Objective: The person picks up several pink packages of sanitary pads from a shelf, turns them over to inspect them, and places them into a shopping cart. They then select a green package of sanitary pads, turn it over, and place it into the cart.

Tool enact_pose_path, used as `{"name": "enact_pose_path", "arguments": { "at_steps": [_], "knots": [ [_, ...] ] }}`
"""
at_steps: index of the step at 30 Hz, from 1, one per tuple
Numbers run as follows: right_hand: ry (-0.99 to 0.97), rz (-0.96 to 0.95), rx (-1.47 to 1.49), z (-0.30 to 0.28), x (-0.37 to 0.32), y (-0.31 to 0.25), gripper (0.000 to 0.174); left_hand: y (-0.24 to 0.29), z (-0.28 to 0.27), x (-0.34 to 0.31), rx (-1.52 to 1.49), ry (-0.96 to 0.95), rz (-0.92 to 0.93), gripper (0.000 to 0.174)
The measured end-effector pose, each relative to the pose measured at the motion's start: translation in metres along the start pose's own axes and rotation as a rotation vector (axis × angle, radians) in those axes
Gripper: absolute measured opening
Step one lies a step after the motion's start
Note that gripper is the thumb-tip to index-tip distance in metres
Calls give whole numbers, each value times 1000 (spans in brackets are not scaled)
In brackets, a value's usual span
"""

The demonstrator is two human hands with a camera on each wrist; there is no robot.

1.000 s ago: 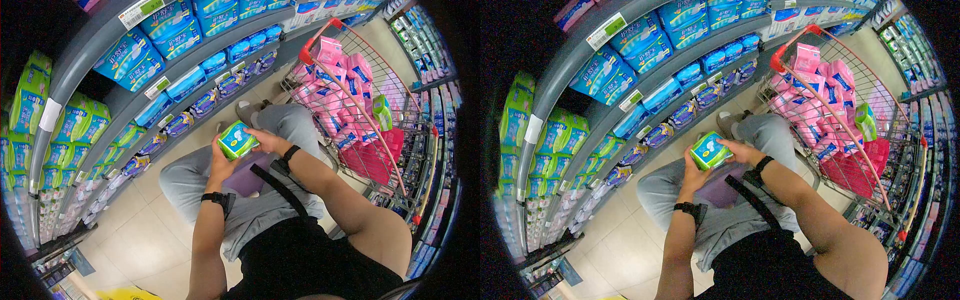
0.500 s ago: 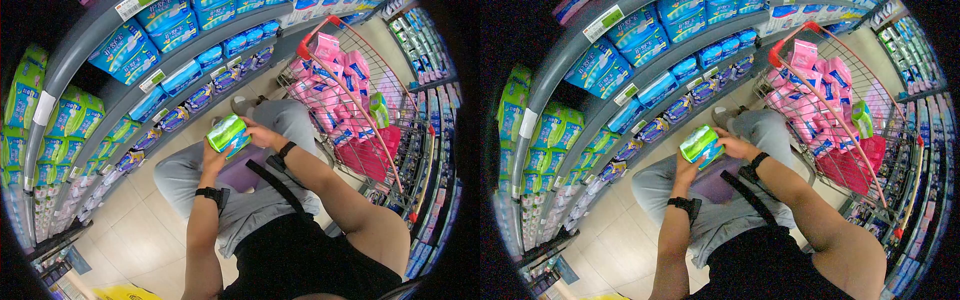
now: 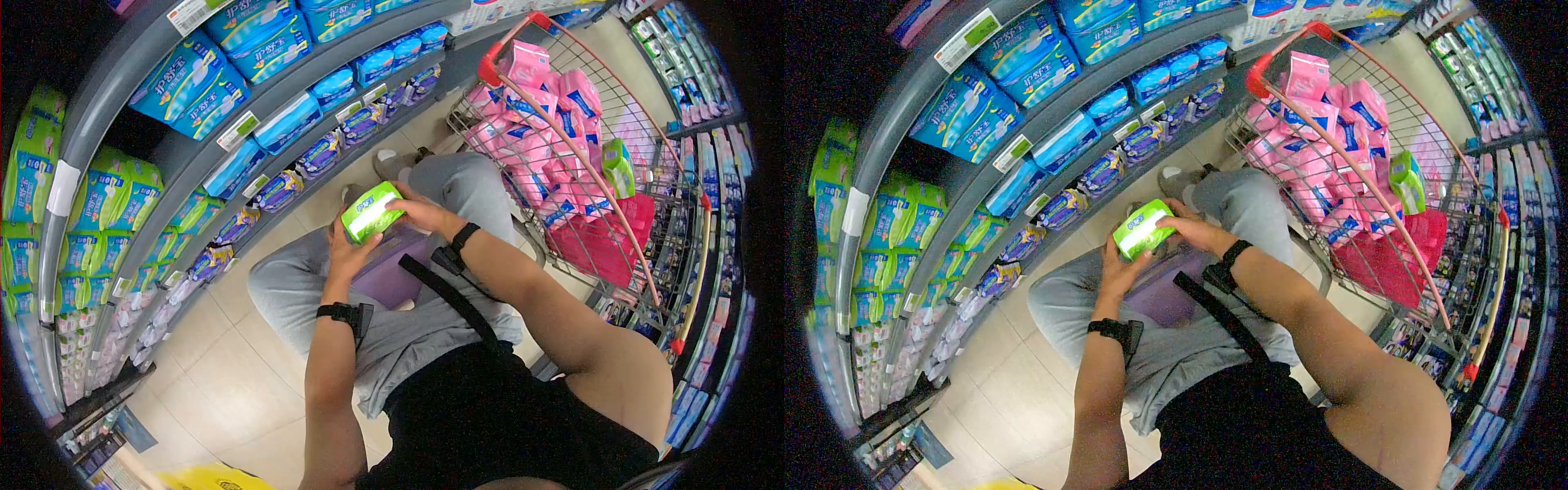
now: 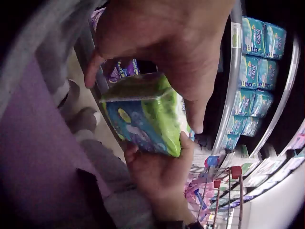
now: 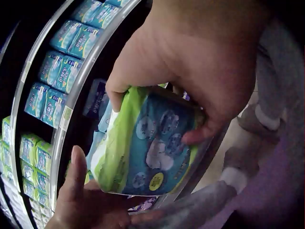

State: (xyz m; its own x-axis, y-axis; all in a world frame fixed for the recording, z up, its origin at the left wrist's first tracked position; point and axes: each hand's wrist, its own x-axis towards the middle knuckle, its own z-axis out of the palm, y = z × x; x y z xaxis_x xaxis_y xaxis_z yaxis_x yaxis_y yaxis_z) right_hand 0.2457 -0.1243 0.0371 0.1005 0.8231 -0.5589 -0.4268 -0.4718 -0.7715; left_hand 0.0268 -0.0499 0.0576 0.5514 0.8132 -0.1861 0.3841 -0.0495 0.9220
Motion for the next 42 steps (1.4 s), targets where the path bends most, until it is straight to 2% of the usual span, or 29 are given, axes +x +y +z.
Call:
{"name": "enact_pose_path", "arguments": {
  "at_steps": [1,4,7,10,13,16,19,22,25,28,31,32,34,35,36,39,42],
  "knots": [
    [77,-29,-84,1,-1,-2,80,-4,1,2,-53,-35,-62,85],
    [223,-302,-676,-4,7,10,96,-4,0,4,-448,-185,-411,85],
    [246,-540,-802,-7,14,19,103,-18,8,4,-439,-153,-191,85],
    [215,-563,-849,-6,6,11,107,-10,5,2,-444,-133,-183,85],
    [100,-411,-614,-7,4,7,104,-11,3,2,-455,-96,-153,82],
    [230,-228,-550,-9,4,9,104,-13,-3,5,-563,-83,-117,86],
    [305,-258,-648,-1,0,3,96,-16,-4,8,-484,57,40,91],
    [154,-167,-217,8,-5,-6,104,-14,5,6,-394,181,-182,96],
    [-125,-112,156,16,-11,-7,95,-1,3,1,-705,71,-375,97],
    [-175,-122,-354,7,-9,-3,99,3,4,2,-741,58,-141,100],
    [-185,-113,-872,3,-3,9,92,0,0,5,-484,42,10,99],
    [-138,-146,-941,0,5,24,102,1,1,3,-323,13,35,99],
    [-185,-266,-798,-2,1,27,108,17,-3,-3,1,-46,82,100],
    [-206,-327,-725,-2,0,26,112,23,-4,-4,-16,-50,90,99],
    [-250,-285,-635,1,5,26,122,27,-3,-5,-34,-56,100,99],
    [-197,-671,-803,-2,1,24,126,21,-3,-3,-81,-79,142,100],
    [-223,-606,-821,-5,4,29,128,13,-4,-5,-45,-106,131,103]
  ]
}}
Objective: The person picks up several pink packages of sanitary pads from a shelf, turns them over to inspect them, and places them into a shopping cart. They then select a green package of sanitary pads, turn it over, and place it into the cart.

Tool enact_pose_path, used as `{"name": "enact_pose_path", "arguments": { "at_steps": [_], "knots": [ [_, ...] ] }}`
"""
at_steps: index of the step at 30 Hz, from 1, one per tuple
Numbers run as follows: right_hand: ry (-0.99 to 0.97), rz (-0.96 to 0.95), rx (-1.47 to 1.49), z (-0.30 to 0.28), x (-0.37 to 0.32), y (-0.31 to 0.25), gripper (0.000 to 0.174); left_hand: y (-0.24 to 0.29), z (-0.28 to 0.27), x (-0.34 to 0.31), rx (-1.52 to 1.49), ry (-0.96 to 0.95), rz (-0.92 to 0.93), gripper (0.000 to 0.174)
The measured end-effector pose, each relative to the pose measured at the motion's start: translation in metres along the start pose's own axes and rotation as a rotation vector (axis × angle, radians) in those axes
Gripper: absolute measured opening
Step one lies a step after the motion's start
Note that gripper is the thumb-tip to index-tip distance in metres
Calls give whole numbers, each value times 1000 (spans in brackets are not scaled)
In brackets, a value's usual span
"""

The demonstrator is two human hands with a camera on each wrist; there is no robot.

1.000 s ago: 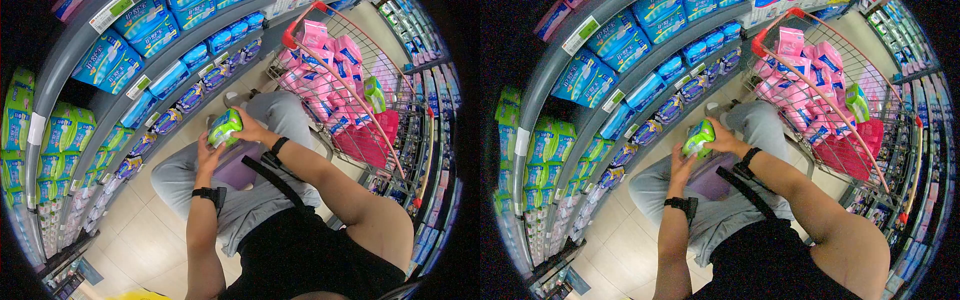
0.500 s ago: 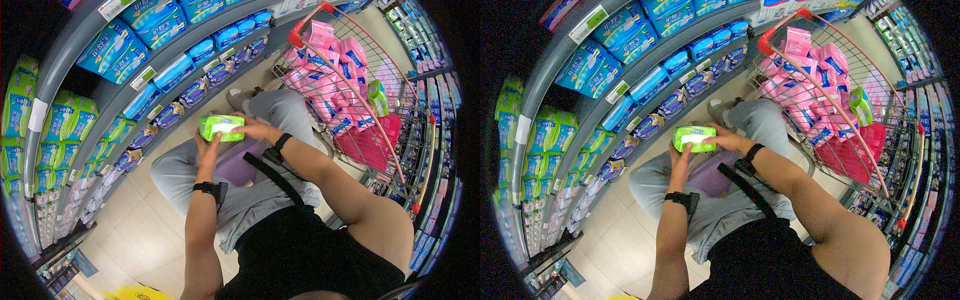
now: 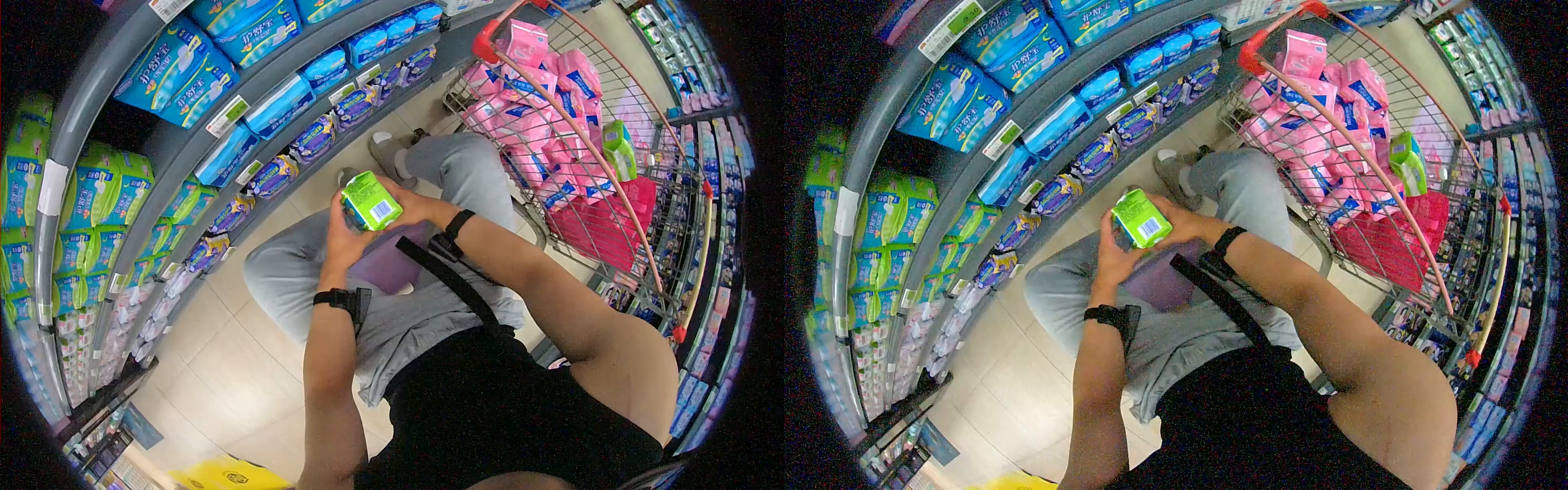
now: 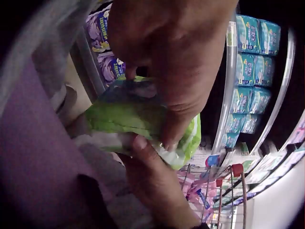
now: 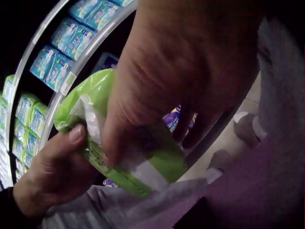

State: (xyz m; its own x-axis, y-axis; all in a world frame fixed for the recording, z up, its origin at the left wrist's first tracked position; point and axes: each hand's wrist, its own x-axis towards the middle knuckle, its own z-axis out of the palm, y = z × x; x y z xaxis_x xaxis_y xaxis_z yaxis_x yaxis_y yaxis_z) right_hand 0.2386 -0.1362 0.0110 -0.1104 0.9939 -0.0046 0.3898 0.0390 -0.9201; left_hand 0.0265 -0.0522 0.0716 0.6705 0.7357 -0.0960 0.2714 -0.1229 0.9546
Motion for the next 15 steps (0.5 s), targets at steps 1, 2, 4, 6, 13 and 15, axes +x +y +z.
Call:
{"name": "enact_pose_path", "arguments": {
  "at_steps": [1,2,4,6,13,15],
  "knots": [
    [-9,17,78,1,0,1,127,0,-1,0,26,-12,-14,104],
    [-17,34,156,1,-1,2,127,0,-2,-1,60,-18,13,104],
    [-19,71,221,2,-1,0,127,0,-1,-1,127,-36,68,105],
    [-8,111,192,1,0,-3,126,0,0,1,119,-27,82,104],
    [43,125,131,-4,5,-23,117,4,1,3,40,-20,30,102],
    [57,107,130,-3,7,-22,112,5,1,3,65,-7,36,102]
  ]
}}
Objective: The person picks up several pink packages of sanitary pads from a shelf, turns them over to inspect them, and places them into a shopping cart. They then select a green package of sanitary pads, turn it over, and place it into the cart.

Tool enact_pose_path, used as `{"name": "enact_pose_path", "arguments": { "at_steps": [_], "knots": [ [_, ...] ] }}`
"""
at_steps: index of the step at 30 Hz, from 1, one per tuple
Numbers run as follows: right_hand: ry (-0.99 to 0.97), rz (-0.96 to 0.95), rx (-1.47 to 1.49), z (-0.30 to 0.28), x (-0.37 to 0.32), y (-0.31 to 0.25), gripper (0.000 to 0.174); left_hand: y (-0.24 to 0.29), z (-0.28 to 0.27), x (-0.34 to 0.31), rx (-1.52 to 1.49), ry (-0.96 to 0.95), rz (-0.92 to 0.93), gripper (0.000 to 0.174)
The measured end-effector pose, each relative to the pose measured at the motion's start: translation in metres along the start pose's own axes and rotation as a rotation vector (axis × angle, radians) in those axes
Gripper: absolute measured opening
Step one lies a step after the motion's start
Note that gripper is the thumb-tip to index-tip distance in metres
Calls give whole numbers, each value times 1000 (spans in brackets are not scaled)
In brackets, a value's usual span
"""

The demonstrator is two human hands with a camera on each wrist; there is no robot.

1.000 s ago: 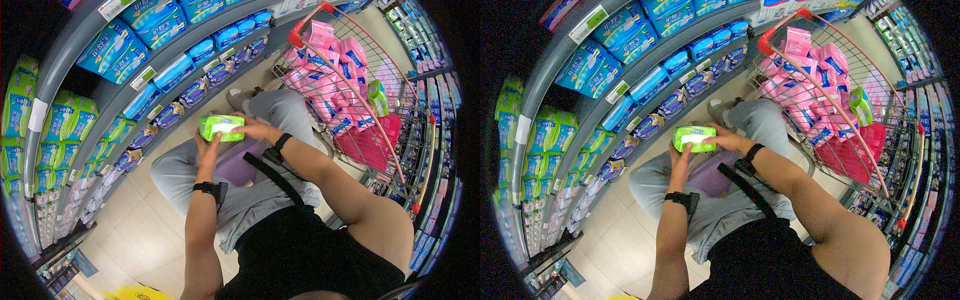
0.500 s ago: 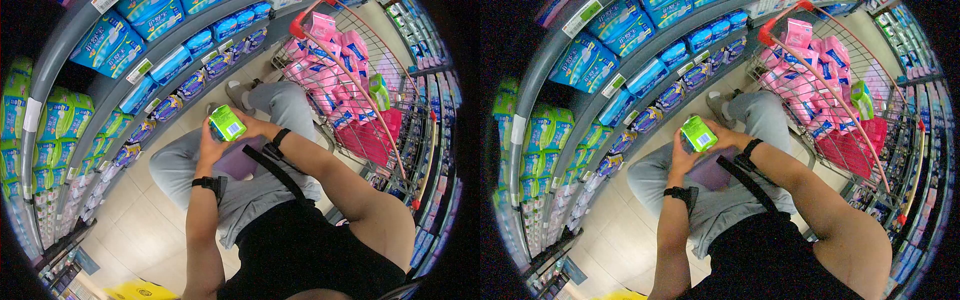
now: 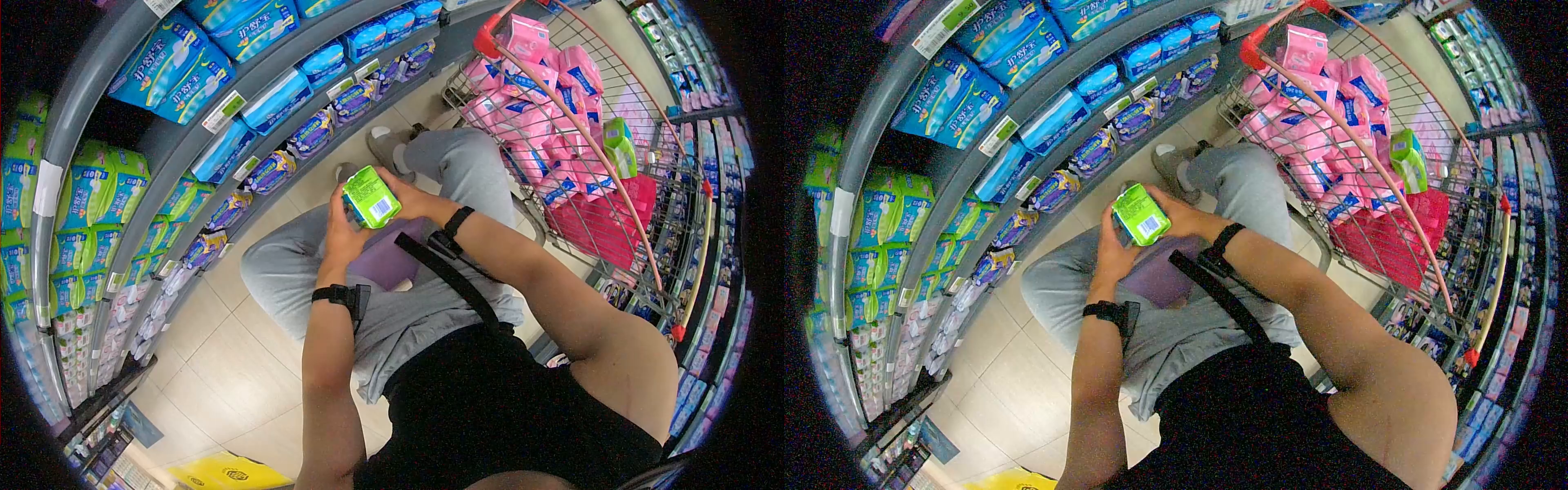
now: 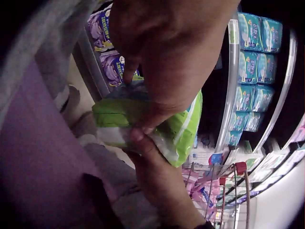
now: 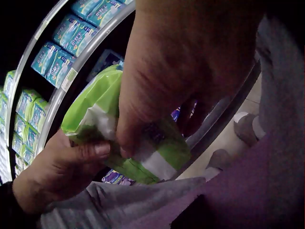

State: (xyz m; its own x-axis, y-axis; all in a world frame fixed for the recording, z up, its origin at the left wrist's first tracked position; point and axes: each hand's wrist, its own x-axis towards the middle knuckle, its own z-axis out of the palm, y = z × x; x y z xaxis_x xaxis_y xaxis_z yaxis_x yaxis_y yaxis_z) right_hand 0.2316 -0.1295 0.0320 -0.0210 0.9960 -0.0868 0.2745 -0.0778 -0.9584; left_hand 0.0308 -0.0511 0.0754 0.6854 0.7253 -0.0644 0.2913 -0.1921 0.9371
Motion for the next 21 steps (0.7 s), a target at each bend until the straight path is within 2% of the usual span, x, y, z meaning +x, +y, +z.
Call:
{"name": "enact_pose_path", "arguments": {
  "at_steps": [9,16,21],
  "knots": [
    [29,-40,-65,-3,-1,-6,102,-3,2,-1,-63,-5,-45,98],
    [15,8,-103,-5,-3,-13,105,-2,1,1,-57,-16,-159,95],
    [-4,85,-91,-6,-4,-19,109,2,1,0,-36,15,-119,96]
  ]
}}
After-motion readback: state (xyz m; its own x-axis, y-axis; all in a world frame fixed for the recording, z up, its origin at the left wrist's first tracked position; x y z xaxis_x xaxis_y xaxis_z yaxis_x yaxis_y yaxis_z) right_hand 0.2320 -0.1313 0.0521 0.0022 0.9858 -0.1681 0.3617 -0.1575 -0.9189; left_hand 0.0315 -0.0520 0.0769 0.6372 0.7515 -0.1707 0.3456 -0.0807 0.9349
